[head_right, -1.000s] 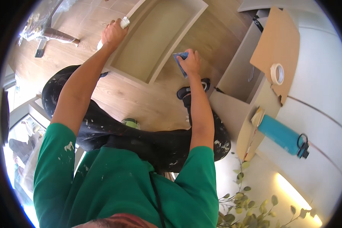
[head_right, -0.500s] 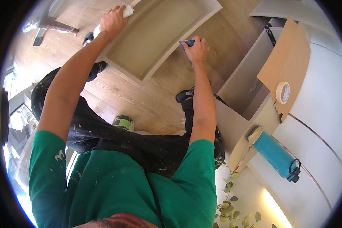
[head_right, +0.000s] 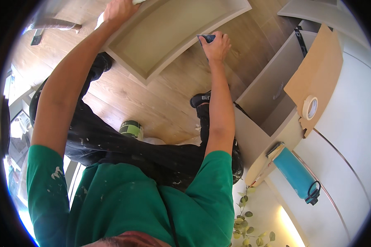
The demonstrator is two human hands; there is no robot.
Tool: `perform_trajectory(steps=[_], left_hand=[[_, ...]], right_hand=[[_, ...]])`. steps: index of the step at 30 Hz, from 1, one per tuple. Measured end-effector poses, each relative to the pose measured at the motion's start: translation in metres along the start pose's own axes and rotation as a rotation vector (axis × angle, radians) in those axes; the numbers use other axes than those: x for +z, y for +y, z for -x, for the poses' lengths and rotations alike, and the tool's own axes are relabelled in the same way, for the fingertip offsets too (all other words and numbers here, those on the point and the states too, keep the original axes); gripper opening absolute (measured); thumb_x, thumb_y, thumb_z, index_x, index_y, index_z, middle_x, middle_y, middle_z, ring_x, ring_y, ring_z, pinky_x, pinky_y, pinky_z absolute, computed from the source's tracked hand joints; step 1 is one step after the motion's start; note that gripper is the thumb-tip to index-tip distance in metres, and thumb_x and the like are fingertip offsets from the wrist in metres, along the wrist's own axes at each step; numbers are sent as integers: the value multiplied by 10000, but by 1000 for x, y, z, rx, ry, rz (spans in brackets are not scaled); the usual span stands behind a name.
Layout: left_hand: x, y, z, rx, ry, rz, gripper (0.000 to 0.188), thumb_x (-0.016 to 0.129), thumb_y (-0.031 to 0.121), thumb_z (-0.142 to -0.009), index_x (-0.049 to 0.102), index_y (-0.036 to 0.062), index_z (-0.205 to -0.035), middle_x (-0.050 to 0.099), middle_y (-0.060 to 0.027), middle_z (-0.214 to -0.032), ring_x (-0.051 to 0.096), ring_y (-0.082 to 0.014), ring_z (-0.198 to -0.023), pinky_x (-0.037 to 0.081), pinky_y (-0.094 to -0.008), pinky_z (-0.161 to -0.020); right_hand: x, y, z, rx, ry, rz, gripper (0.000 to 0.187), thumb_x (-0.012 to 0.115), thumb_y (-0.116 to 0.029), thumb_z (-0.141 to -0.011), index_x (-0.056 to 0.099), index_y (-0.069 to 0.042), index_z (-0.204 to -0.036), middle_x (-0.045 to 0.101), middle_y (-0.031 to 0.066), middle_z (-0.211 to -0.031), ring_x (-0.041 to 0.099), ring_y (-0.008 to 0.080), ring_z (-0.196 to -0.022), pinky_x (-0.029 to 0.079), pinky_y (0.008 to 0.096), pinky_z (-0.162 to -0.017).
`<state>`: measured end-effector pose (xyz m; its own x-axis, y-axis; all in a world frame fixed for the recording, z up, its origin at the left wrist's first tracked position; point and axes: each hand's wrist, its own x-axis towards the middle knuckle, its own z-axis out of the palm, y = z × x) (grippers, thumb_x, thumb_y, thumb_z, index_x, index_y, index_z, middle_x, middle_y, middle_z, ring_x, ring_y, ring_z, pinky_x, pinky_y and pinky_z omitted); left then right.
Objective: The person wipes down the interior and exterior edges of a wooden drawer using a cloth while holding a sanding block in their other hand, repeatedly cleaning the corners and surfaces.
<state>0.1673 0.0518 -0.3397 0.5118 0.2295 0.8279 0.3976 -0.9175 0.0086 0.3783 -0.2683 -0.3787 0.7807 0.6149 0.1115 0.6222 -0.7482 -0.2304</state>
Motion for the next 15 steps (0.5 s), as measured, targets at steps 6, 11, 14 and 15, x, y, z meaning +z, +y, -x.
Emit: perform_trajectory(steps=[6,11,14,15], left_hand=[[-18,-1,-23,-365,-529,211,324,718,200,-825,706,68,-1121,695,-193,-1122,678,-408,-1029,554,-513,-872],[-26,4,-37,-405,-621,220,317,715,188,-818,712,72,-1114,696,-182,-1124,676,-402,-1054,553,-509,-898],[-27,8,-42,-405,-608,233,314,715,184,-816,715,72,-1109,698,-180,-1118,674,-399,-1061,552,-505,-907],[-26,11,-44,-407,-615,233,311,716,184,-816,716,72,-1107,698,-181,-1115,674,-398,-1063,553,-503,-908]], right_hand=[[-3,-12,4,-67,-55,2,535,863,-535,-745,682,-147,-1065,604,116,-1068,567,345,-1107,434,500,-961],[-4,-11,5,-132,-55,19,517,861,-532,-747,688,-144,-1042,604,114,-1046,577,337,-1076,434,491,-932],[-6,-7,-2,-105,48,15,492,901,-474,-706,690,-133,-991,614,116,-1017,577,346,-1040,443,508,-906],[-7,-6,-2,-105,43,21,492,901,-472,-704,691,-132,-991,615,116,-1016,578,346,-1039,443,508,-906]])
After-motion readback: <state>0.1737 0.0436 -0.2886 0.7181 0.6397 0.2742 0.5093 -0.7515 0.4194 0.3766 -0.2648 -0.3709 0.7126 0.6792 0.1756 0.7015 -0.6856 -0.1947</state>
